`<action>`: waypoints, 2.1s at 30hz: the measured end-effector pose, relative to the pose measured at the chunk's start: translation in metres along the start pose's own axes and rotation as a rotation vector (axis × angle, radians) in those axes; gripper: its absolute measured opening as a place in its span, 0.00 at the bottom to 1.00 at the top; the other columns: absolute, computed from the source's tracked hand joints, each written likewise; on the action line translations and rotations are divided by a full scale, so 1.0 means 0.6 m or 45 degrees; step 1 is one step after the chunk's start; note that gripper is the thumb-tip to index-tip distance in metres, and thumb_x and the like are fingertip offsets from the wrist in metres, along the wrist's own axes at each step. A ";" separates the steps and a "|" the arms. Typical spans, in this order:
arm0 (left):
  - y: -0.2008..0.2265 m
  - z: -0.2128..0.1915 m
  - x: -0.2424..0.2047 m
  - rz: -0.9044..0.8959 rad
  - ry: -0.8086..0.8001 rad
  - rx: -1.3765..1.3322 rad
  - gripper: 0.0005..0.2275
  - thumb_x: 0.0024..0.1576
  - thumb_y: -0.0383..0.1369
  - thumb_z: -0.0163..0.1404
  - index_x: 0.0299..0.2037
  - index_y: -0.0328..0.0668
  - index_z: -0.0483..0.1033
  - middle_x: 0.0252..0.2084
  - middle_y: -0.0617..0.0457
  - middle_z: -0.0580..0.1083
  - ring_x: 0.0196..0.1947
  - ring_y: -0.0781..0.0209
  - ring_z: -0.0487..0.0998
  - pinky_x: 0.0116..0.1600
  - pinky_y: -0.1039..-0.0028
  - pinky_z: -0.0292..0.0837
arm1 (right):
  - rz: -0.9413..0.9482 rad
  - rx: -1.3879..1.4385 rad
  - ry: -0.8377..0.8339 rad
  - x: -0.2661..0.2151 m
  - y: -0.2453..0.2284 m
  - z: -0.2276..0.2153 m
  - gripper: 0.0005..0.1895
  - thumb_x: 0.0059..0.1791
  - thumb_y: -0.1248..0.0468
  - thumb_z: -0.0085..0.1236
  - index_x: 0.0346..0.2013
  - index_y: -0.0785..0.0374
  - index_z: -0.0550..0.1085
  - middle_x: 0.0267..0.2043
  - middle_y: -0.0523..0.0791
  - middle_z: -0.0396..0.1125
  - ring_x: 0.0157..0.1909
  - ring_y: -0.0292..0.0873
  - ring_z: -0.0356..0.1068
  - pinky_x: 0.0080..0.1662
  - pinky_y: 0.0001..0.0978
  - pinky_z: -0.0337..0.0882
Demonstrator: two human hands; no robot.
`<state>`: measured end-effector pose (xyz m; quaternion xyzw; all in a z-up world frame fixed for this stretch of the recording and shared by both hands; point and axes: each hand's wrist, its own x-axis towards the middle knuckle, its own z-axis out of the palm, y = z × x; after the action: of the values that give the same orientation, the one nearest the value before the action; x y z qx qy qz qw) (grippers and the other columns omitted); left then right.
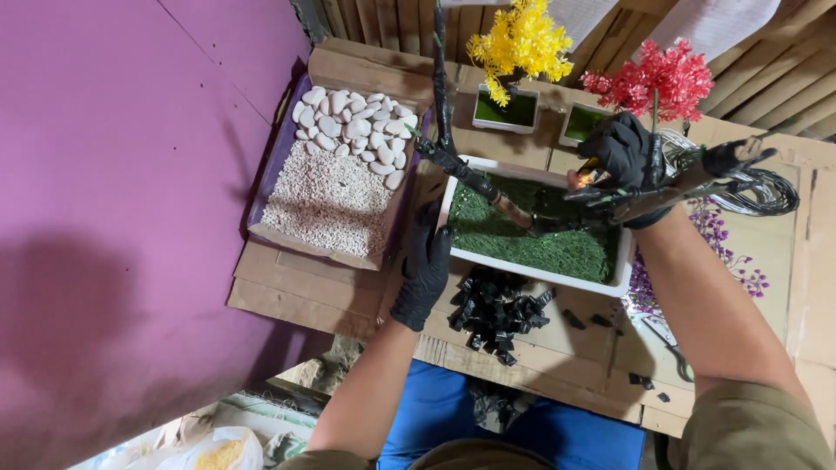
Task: The person wraps black tape around the branches of a small artificial bonsai tree placed in a white rectangular pot. They use their gloved hands to secure the tape and adjust the branches, occasionally using a lighter to heat the tape for better adhesion.
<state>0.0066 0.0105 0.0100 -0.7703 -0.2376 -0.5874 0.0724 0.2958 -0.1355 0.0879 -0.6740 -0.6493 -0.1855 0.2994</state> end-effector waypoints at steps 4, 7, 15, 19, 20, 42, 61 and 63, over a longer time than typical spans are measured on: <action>-0.001 0.002 -0.040 -0.058 -0.027 -0.051 0.18 0.57 0.30 0.61 0.57 0.34 0.78 0.52 0.34 0.78 0.50 0.45 0.82 0.48 0.68 0.83 | -0.052 0.055 0.015 0.003 0.009 0.008 0.15 0.52 0.55 0.71 0.36 0.62 0.75 0.35 0.50 0.67 0.37 0.53 0.66 0.41 0.43 0.67; 0.000 -0.001 -0.035 -0.044 -0.050 -0.057 0.18 0.58 0.29 0.60 0.57 0.33 0.77 0.52 0.33 0.77 0.50 0.43 0.82 0.48 0.67 0.83 | -0.100 0.109 0.036 -0.004 0.017 0.007 0.16 0.51 0.55 0.71 0.38 0.63 0.75 0.37 0.51 0.67 0.38 0.54 0.66 0.42 0.43 0.67; -0.013 0.002 -0.059 0.011 -0.071 -0.063 0.20 0.57 0.27 0.61 0.59 0.32 0.74 0.50 0.30 0.77 0.48 0.39 0.81 0.46 0.64 0.84 | -0.249 0.268 0.115 0.005 0.030 0.017 0.18 0.49 0.55 0.72 0.41 0.65 0.76 0.40 0.53 0.67 0.41 0.56 0.66 0.47 0.44 0.66; -0.008 0.001 -0.039 -0.017 -0.066 -0.087 0.21 0.56 0.28 0.62 0.60 0.36 0.74 0.51 0.30 0.77 0.50 0.39 0.82 0.47 0.63 0.85 | -0.298 0.325 0.142 0.002 0.033 0.016 0.19 0.48 0.55 0.72 0.42 0.66 0.77 0.41 0.54 0.67 0.42 0.57 0.66 0.48 0.45 0.66; -0.005 0.001 -0.030 -0.024 -0.035 -0.089 0.19 0.56 0.28 0.62 0.58 0.34 0.75 0.51 0.30 0.77 0.49 0.39 0.82 0.46 0.64 0.85 | -0.325 0.351 0.156 0.002 0.034 0.017 0.19 0.47 0.55 0.72 0.43 0.66 0.77 0.42 0.55 0.68 0.42 0.57 0.66 0.49 0.45 0.66; 0.004 -0.002 -0.040 -0.415 -0.262 -0.465 0.19 0.64 0.34 0.53 0.62 0.30 0.72 0.59 0.30 0.74 0.59 0.35 0.76 0.61 0.58 0.78 | -0.410 0.241 0.341 0.019 -0.006 0.018 0.18 0.47 0.64 0.67 0.41 0.59 0.65 0.38 0.49 0.63 0.42 0.51 0.63 0.47 0.47 0.63; 0.031 -0.009 -0.054 -0.716 -0.365 -0.300 0.20 0.59 0.40 0.60 0.60 0.44 0.78 0.58 0.43 0.77 0.59 0.51 0.78 0.62 0.71 0.76 | -0.430 0.352 0.402 0.017 -0.002 0.028 0.29 0.45 0.64 0.75 0.49 0.58 0.62 0.43 0.49 0.61 0.45 0.50 0.61 0.49 0.46 0.61; 0.035 -0.008 -0.042 -0.776 -0.416 -0.318 0.20 0.60 0.41 0.58 0.61 0.44 0.76 0.59 0.41 0.76 0.59 0.47 0.77 0.65 0.67 0.74 | -0.433 0.364 0.409 0.018 -0.004 0.028 0.30 0.44 0.64 0.76 0.50 0.58 0.61 0.43 0.49 0.61 0.45 0.50 0.61 0.50 0.46 0.61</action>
<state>0.0068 -0.0168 -0.0085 -0.7507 -0.3910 -0.4757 -0.2393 0.2921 -0.1165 0.0825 -0.4682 -0.7169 -0.2441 0.4552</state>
